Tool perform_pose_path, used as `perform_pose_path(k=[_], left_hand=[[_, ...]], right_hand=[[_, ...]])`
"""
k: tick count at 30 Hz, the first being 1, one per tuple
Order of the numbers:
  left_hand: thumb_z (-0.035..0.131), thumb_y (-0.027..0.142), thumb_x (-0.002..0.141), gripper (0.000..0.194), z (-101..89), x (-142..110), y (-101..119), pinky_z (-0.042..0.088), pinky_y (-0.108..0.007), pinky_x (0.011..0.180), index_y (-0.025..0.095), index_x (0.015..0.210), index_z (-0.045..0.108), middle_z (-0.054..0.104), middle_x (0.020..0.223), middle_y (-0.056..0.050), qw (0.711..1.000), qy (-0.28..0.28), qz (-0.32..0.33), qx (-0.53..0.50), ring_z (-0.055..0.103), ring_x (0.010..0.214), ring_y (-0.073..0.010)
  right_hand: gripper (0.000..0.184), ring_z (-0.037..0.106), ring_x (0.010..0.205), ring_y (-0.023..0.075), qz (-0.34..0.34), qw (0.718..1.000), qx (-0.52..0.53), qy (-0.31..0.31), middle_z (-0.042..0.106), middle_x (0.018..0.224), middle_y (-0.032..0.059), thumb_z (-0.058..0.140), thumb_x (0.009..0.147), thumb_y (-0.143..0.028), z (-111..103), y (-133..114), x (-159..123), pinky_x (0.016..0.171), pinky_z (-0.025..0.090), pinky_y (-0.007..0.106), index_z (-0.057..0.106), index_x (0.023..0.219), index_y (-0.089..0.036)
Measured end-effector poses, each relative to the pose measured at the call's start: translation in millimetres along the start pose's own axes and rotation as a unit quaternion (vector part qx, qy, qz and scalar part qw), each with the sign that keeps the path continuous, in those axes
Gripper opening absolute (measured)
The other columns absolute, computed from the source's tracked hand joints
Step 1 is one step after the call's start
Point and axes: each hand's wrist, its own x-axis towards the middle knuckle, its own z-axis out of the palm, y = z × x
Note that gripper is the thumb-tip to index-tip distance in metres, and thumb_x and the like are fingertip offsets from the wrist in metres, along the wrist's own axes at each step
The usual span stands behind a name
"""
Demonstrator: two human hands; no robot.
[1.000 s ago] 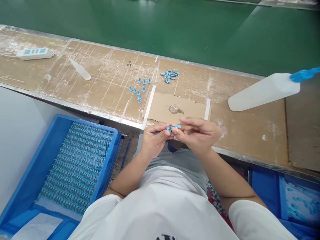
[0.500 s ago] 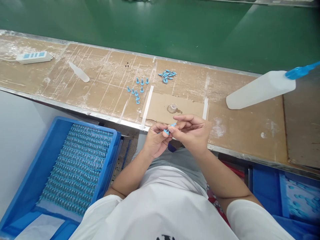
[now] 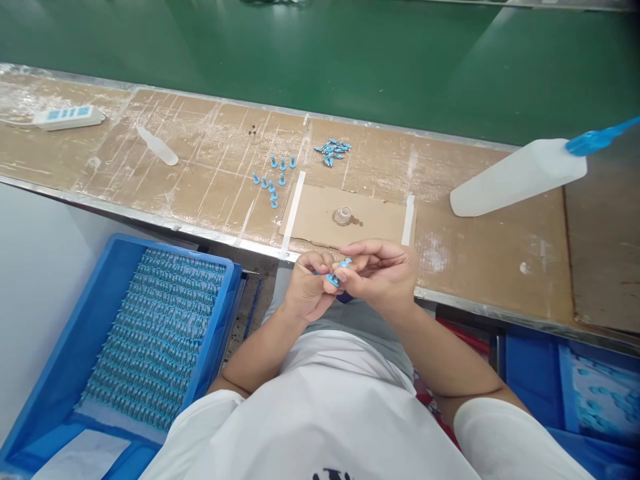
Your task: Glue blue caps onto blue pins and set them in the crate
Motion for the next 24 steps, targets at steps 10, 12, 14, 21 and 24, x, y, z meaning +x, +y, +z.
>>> perform_pose_path(k=[10,12,14,21,24], left_hand=[[0.096,0.037,0.036,0.046,4.5,-1.2,2.2,0.031,-0.014,0.033,0.018,0.056,0.058,0.061,0.058,0.005,0.999,-0.017,-0.017,0.037,0.048,0.041,-0.0027],[0.095,0.036,0.042,0.043,3.9,0.3,0.5,0.026,-0.014,0.032,0.018,0.058,0.059,0.061,0.058,0.005,1.000,-0.027,-0.011,0.012,0.042,0.036,-0.0003],[0.094,0.034,0.046,0.039,2.3,1.3,-1.4,0.022,-0.014,0.031,0.018,0.060,0.061,0.061,0.057,0.005,0.999,-0.030,-0.008,-0.007,0.036,0.033,0.0016],[0.090,0.032,0.057,0.029,-3.0,0.2,-5.5,0.023,-0.011,0.031,0.018,0.069,0.068,0.068,0.063,0.004,0.998,-0.013,-0.041,-0.048,0.029,0.031,0.0037],[0.088,0.031,0.060,0.026,-2.6,-0.6,-4.9,0.022,-0.011,0.031,0.017,0.071,0.069,0.069,0.065,0.003,0.997,-0.035,-0.048,-0.056,0.030,0.032,0.0036]], right_hand=[[0.033,0.065,0.046,0.0129,0.049,0.997,0.053,-0.010,0.072,0.062,-0.0021,0.086,0.066,-0.022,-8.7,5.1,2.4,0.044,0.056,0.020,0.072,0.096,-0.022],[0.032,0.066,0.048,0.0134,0.055,0.997,0.050,0.010,0.073,0.063,-0.0017,0.085,0.067,-0.023,-8.3,7.2,2.0,0.045,0.056,0.021,0.072,0.096,-0.022],[0.033,0.067,0.050,0.0141,0.052,0.998,0.039,0.025,0.073,0.065,-0.0012,0.086,0.067,-0.025,-8.0,9.5,1.3,0.049,0.058,0.023,0.072,0.096,-0.021],[0.033,0.070,0.058,0.0153,-0.038,0.992,-0.047,0.113,0.074,0.068,-0.0011,0.087,0.062,-0.024,-5.5,15.6,-5.1,0.059,0.060,0.025,0.072,0.091,-0.022],[0.034,0.068,0.054,0.0138,-0.055,0.990,-0.059,0.117,0.072,0.063,-0.0025,0.088,0.060,-0.020,-3.3,14.0,-5.4,0.055,0.058,0.023,0.072,0.090,-0.023]])
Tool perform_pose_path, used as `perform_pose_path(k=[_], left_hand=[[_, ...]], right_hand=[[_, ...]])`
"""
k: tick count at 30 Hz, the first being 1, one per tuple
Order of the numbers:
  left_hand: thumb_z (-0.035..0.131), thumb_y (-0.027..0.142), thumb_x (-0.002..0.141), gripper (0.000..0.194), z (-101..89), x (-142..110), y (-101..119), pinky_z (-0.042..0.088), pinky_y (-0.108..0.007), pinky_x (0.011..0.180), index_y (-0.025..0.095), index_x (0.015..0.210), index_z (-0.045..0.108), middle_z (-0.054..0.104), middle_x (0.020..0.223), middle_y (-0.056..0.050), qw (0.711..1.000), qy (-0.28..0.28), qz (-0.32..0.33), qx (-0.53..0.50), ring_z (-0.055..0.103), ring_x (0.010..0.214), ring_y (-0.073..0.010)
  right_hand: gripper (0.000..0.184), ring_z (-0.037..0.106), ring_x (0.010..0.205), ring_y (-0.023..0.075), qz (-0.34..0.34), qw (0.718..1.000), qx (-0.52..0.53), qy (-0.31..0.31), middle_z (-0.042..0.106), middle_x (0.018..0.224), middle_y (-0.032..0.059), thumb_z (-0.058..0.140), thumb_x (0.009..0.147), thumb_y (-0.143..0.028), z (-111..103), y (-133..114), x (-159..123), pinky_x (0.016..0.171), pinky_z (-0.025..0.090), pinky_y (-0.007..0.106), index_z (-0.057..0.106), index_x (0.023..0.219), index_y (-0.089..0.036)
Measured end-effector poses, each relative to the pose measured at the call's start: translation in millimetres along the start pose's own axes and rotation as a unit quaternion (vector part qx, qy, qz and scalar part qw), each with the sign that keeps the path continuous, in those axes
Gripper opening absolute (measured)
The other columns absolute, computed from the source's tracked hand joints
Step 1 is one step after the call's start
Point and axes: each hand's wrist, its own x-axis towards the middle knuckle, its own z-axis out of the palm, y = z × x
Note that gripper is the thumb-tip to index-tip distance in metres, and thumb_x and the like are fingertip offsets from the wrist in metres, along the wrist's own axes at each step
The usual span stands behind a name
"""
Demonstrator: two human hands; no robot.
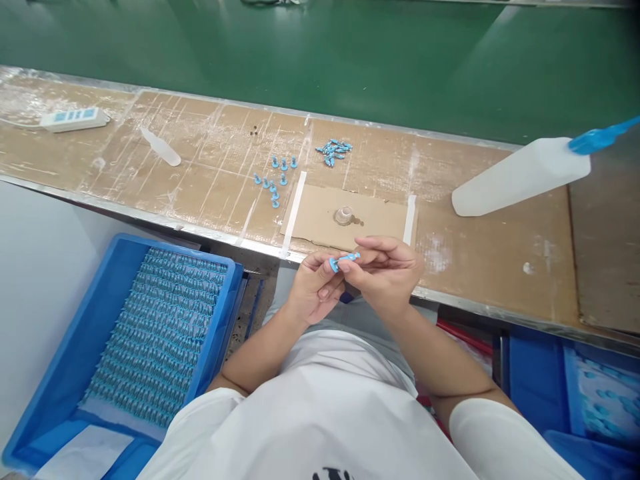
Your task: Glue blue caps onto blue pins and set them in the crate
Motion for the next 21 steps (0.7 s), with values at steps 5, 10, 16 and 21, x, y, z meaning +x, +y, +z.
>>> perform_pose_path(k=[5,10,16,21], left_hand=[[0.089,0.024,0.058,0.024,2.2,-0.8,5.0,0.021,-0.012,0.032,0.019,0.068,0.068,0.072,0.073,0.003,1.000,0.003,-0.013,-0.001,0.033,0.033,0.0033],[0.091,0.026,0.056,0.027,3.9,0.1,7.6,0.029,-0.013,0.038,0.016,0.064,0.067,0.069,0.071,0.003,0.999,0.013,-0.024,0.020,0.037,0.040,0.0022],[0.089,0.025,0.059,0.023,3.5,0.3,5.8,0.030,-0.015,0.042,0.018,0.067,0.069,0.066,0.073,0.002,1.000,0.014,-0.014,0.018,0.042,0.047,-0.0007],[0.088,0.031,0.061,0.027,1.5,3.2,6.2,0.026,-0.015,0.041,0.016,0.067,0.066,0.051,0.057,0.006,0.999,0.028,0.002,0.046,0.031,0.043,-0.0001]], right_hand=[[0.040,0.063,0.047,0.0131,0.029,0.999,0.006,-0.022,0.067,0.055,-0.0042,0.091,0.052,-0.021,1.2,-1.2,4.0,0.047,0.055,0.023,0.074,0.088,-0.024],[0.036,0.063,0.046,0.0127,0.064,0.997,0.044,-0.030,0.068,0.055,-0.0027,0.092,0.052,-0.025,0.4,3.3,5.4,0.046,0.055,0.021,0.074,0.083,-0.023],[0.032,0.064,0.048,0.0132,0.086,0.994,0.066,-0.024,0.069,0.057,-0.0012,0.090,0.054,-0.027,0.1,4.7,4.1,0.046,0.054,0.021,0.073,0.081,-0.023],[0.027,0.059,0.043,0.0109,0.108,0.992,0.059,-0.013,0.067,0.055,-0.0026,0.088,0.060,-0.030,0.2,11.7,5.9,0.047,0.054,0.023,0.073,0.082,-0.023]])
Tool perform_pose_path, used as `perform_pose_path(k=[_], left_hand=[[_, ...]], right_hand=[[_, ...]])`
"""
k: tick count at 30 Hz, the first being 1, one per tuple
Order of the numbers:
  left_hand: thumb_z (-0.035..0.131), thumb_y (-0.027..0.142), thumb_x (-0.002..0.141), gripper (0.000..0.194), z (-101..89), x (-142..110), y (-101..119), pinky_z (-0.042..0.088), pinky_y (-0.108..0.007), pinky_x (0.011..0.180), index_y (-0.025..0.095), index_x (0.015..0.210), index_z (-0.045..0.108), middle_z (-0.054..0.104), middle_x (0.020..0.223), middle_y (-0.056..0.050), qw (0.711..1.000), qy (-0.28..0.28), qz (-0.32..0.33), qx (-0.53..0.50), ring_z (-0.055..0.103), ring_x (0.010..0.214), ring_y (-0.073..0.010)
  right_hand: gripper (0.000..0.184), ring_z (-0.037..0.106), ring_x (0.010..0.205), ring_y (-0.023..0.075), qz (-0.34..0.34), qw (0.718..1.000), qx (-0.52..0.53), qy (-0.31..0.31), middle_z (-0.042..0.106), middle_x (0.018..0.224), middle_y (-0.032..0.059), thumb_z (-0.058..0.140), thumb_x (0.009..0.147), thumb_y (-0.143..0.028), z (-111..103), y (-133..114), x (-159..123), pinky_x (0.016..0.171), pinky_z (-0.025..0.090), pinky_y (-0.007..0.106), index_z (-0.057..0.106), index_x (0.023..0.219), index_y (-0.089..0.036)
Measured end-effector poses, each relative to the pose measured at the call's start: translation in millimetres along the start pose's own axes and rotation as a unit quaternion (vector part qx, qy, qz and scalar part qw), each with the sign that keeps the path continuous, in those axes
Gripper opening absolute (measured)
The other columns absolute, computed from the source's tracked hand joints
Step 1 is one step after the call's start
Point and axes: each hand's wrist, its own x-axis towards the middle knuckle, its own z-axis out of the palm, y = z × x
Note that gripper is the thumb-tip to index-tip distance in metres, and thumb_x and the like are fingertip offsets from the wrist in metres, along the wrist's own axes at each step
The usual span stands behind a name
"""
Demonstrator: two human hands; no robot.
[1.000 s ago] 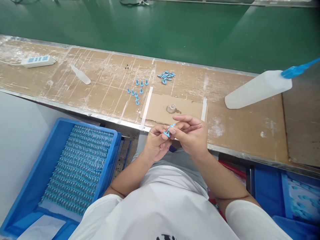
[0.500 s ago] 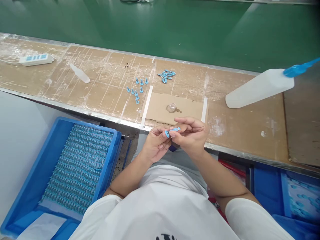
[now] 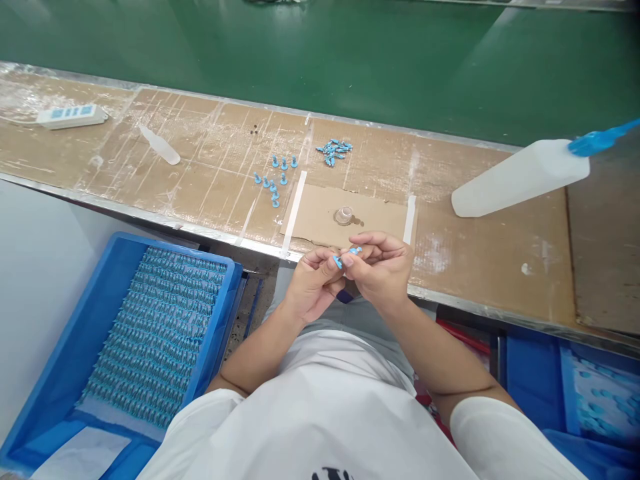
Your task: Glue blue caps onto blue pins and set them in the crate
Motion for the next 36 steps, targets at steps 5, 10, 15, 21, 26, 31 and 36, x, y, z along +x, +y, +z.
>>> perform_pose_path(k=[5,10,15,21,26,31,36], left_hand=[[0.084,0.032,0.067,0.023,-1.9,4.8,-2.8,0.020,-0.015,0.039,0.017,0.077,0.070,0.042,0.050,0.008,0.993,0.047,0.094,0.057,0.026,0.042,-0.0004],[0.084,0.030,0.067,0.019,-9.0,6.1,-5.9,0.023,-0.016,0.040,0.021,0.080,0.074,0.060,0.066,0.003,0.976,0.055,0.172,0.122,0.034,0.045,-0.0001],[0.085,0.019,0.066,0.018,-23.3,8.2,0.4,0.042,-0.019,0.054,0.024,0.081,0.077,0.066,0.078,0.000,0.880,0.011,0.382,0.282,0.057,0.063,-0.0062],[0.085,0.013,0.063,0.022,-31.3,5.9,7.0,0.048,-0.022,0.060,0.027,0.078,0.077,0.067,0.072,0.001,0.779,-0.006,0.512,0.363,0.061,0.065,-0.0091],[0.086,0.017,0.062,0.015,-27.5,-4.0,4.8,0.050,-0.024,0.062,0.028,0.067,0.076,0.066,0.069,0.000,0.819,0.064,0.454,0.346,0.060,0.063,-0.0103],[0.089,0.019,0.055,0.018,-26.1,-8.5,4.5,0.049,-0.025,0.063,0.027,0.062,0.075,0.064,0.066,0.000,0.840,0.091,0.430,0.318,0.059,0.062,-0.0110],[0.086,0.016,0.062,0.016,-26.1,-8.7,3.5,0.048,-0.024,0.063,0.028,0.068,0.077,0.065,0.069,0.000,0.838,0.063,0.449,0.305,0.059,0.064,-0.0108]], right_hand=[[0.030,0.056,0.042,0.0090,0.021,0.999,-0.015,0.034,0.062,0.051,-0.0062,0.086,0.065,-0.029,2.2,3.6,4.4,0.052,0.054,0.024,0.072,0.091,-0.021],[0.045,0.056,0.045,0.0079,0.057,0.998,-0.005,-0.007,0.064,0.055,-0.0053,0.091,0.055,-0.026,-0.2,-7.2,9.6,0.053,0.053,0.022,0.071,0.095,-0.020],[0.051,0.053,0.041,0.0077,0.133,0.988,-0.020,-0.082,0.065,0.054,-0.0042,0.093,0.052,-0.027,-7.7,-17.9,14.3,0.045,0.047,0.020,0.071,0.097,-0.018],[0.043,0.054,0.041,0.0080,0.159,0.979,-0.046,-0.123,0.065,0.052,-0.0027,0.091,0.052,-0.028,-1.4,-23.4,12.1,0.043,0.048,0.019,0.072,0.089,-0.016],[0.040,0.054,0.038,0.0079,0.164,0.972,-0.039,-0.162,0.064,0.050,-0.0031,0.092,0.049,-0.026,2.8,-22.1,14.4,0.039,0.047,0.017,0.073,0.083,-0.016],[0.039,0.055,0.039,0.0087,0.161,0.968,-0.054,-0.184,0.065,0.052,-0.0017,0.091,0.051,-0.027,1.7,-20.5,17.0,0.040,0.048,0.018,0.073,0.084,-0.015],[0.036,0.054,0.039,0.0070,0.159,0.967,-0.053,-0.192,0.065,0.052,-0.0028,0.090,0.052,-0.022,3.9,-21.8,16.4,0.041,0.047,0.016,0.073,0.082,-0.015]])
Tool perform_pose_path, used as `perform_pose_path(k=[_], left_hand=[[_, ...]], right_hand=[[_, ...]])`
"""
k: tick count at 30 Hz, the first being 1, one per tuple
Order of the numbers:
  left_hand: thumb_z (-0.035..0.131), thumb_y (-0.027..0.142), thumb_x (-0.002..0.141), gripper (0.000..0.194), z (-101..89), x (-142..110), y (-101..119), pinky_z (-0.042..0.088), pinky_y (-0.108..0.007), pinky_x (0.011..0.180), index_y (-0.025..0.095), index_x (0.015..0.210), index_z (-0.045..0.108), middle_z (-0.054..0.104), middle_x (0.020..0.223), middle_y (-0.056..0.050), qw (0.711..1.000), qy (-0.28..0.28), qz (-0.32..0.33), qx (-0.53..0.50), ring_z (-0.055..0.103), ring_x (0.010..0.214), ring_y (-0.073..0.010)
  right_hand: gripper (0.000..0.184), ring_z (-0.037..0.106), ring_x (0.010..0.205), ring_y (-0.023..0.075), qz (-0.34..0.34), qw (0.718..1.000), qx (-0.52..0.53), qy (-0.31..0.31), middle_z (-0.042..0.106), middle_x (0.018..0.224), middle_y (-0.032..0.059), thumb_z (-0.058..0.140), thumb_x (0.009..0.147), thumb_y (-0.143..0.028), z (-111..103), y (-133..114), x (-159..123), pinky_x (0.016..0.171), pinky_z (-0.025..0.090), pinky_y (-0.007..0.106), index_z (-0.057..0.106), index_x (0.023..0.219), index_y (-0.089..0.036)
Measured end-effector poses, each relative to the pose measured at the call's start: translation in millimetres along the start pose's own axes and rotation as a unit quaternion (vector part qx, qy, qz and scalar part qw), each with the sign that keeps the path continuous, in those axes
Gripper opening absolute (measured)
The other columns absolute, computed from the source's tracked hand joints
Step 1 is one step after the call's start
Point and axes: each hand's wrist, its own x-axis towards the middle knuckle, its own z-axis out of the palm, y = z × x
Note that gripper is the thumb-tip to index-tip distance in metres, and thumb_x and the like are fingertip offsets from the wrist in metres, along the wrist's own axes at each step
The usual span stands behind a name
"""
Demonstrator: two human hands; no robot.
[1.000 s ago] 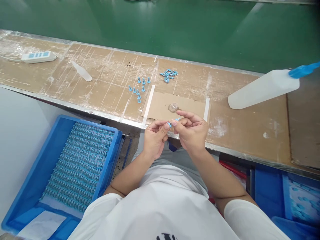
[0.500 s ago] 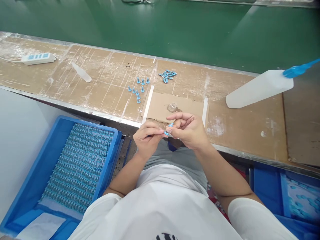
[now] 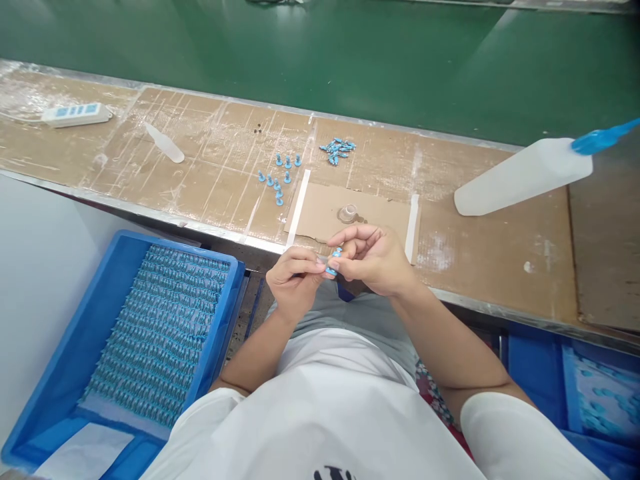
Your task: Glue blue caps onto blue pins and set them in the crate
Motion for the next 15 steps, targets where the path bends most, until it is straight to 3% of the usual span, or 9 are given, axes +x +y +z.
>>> perform_pose_path(k=[7,15], left_hand=[[0.085,0.019,0.064,0.012,0.6,-0.2,-2.0,0.046,-0.023,0.061,0.027,0.069,0.077,0.064,0.069,0.000,1.000,0.009,-0.006,-0.006,0.059,0.063,-0.0105],[0.088,0.026,0.060,0.020,-4.5,10.5,-3.6,0.040,-0.020,0.056,0.023,0.077,0.077,0.068,0.078,-0.002,0.997,0.064,-0.047,-0.019,0.057,0.064,-0.0084]], right_hand=[[0.041,0.058,0.041,0.0096,0.014,1.000,-0.005,0.004,0.067,0.054,-0.0022,0.092,0.049,-0.023,-0.9,1.1,0.8,0.042,0.049,0.019,0.073,0.084,-0.015],[0.037,0.058,0.045,0.0082,-0.052,0.994,0.073,0.056,0.068,0.061,-0.0037,0.087,0.064,-0.028,15.2,10.8,6.8,0.047,0.052,0.020,0.071,0.097,-0.019]])
